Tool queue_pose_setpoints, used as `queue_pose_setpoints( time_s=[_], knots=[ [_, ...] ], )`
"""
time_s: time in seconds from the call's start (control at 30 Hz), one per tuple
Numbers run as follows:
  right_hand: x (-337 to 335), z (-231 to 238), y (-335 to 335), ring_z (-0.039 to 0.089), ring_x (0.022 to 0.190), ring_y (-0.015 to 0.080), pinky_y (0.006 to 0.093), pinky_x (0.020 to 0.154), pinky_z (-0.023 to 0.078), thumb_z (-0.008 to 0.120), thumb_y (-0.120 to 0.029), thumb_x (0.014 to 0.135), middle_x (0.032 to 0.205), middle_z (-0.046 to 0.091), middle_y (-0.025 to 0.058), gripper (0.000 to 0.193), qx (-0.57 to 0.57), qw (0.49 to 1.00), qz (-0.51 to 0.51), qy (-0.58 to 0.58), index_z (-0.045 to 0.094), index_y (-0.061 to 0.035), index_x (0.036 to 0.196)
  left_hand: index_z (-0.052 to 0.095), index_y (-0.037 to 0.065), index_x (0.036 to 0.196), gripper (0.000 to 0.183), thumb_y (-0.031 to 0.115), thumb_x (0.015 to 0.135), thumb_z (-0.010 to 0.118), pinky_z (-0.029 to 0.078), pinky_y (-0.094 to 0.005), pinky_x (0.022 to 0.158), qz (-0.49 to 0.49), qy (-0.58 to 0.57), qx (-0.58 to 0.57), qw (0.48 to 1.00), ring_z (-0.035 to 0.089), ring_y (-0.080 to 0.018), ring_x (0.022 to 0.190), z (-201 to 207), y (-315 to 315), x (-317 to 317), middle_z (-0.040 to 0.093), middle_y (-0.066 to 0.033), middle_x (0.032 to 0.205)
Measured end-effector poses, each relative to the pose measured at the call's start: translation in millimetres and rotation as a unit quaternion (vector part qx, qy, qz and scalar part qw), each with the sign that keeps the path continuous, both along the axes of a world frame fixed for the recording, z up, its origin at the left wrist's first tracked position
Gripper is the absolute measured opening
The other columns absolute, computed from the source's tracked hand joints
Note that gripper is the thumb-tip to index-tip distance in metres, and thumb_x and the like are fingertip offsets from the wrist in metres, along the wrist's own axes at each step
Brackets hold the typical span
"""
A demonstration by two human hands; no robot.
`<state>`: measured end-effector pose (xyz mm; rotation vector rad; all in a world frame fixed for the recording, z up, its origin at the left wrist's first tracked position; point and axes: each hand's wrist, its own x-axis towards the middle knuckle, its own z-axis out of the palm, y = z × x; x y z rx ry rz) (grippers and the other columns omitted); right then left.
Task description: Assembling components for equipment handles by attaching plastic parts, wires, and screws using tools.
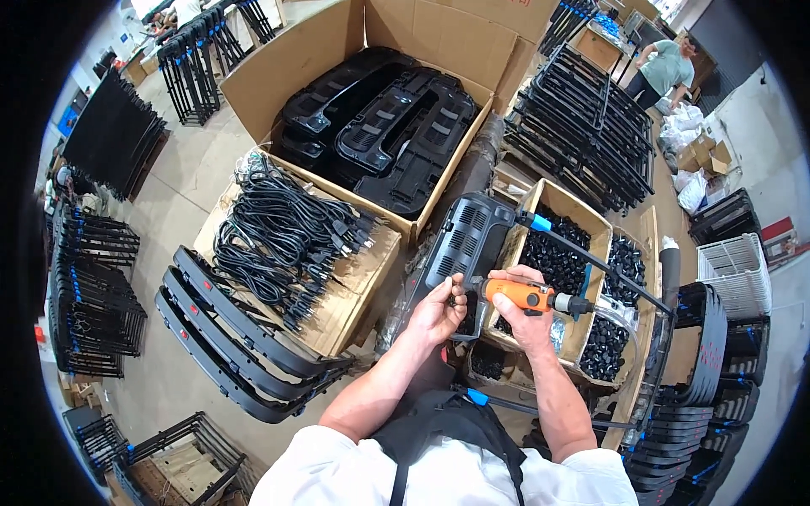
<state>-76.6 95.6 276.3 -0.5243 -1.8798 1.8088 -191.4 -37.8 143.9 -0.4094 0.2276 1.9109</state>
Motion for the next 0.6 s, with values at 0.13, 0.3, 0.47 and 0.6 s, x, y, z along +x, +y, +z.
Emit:
queue_pose_setpoints(
  time_s=[0.13,0.3,0.47,0.6],
  knots=[
    [-7.2,6.0,0.3,0.068,0.119,0.0250,0.0415,0.106,0.055,0.079,-0.006,0.091,0.125,0.072,0.0186,0.050,0.004,1.000,-0.012,-0.011,0.054,-0.0020,0.135,0.064,0.010,0.129,0.027,0.031,0.113,0.056,0.054,-0.0276,0.073,0.012,-0.006,0.021,1.000,0.058,-0.0131,0.076,11.8,1.7,-2.1,0.060,0.0021,0.087],
    [-16.6,8.7,2.5,0.068,0.119,0.0247,0.0412,0.107,0.055,0.079,-0.005,0.091,0.125,0.072,0.0189,0.050,-0.008,1.000,-0.019,-0.006,0.055,-0.0020,0.135,0.061,0.013,0.135,0.031,0.034,0.113,0.056,0.048,-0.0279,0.070,0.007,-0.007,0.066,0.998,0.055,-0.0122,0.076,11.7,4.4,-8.5,0.055,0.0043,0.084],
    [-29.5,9.5,3.6,0.068,0.118,0.0235,0.0400,0.107,0.054,0.079,-0.005,0.091,0.126,0.072,0.0181,0.050,-0.020,0.999,-0.022,-0.017,0.056,-0.0025,0.135,0.060,0.012,0.137,0.035,0.038,0.114,0.052,0.047,-0.0281,0.069,0.008,-0.003,0.041,0.999,0.054,-0.0122,0.076,10.2,13.9,-17.5,0.054,0.0044,0.083],
    [-47.6,7.8,7.8,0.068,0.118,0.0229,0.0395,0.107,0.054,0.079,-0.005,0.092,0.127,0.072,0.0177,0.049,-0.001,1.000,-0.019,-0.023,0.056,-0.0027,0.135,0.062,0.005,0.131,0.041,0.040,0.115,0.047,0.049,-0.0300,0.071,0.019,0.009,0.012,1.000,0.058,-0.0150,0.081,10.8,21.4,-23.5,0.058,0.0002,0.090]
  ],
)
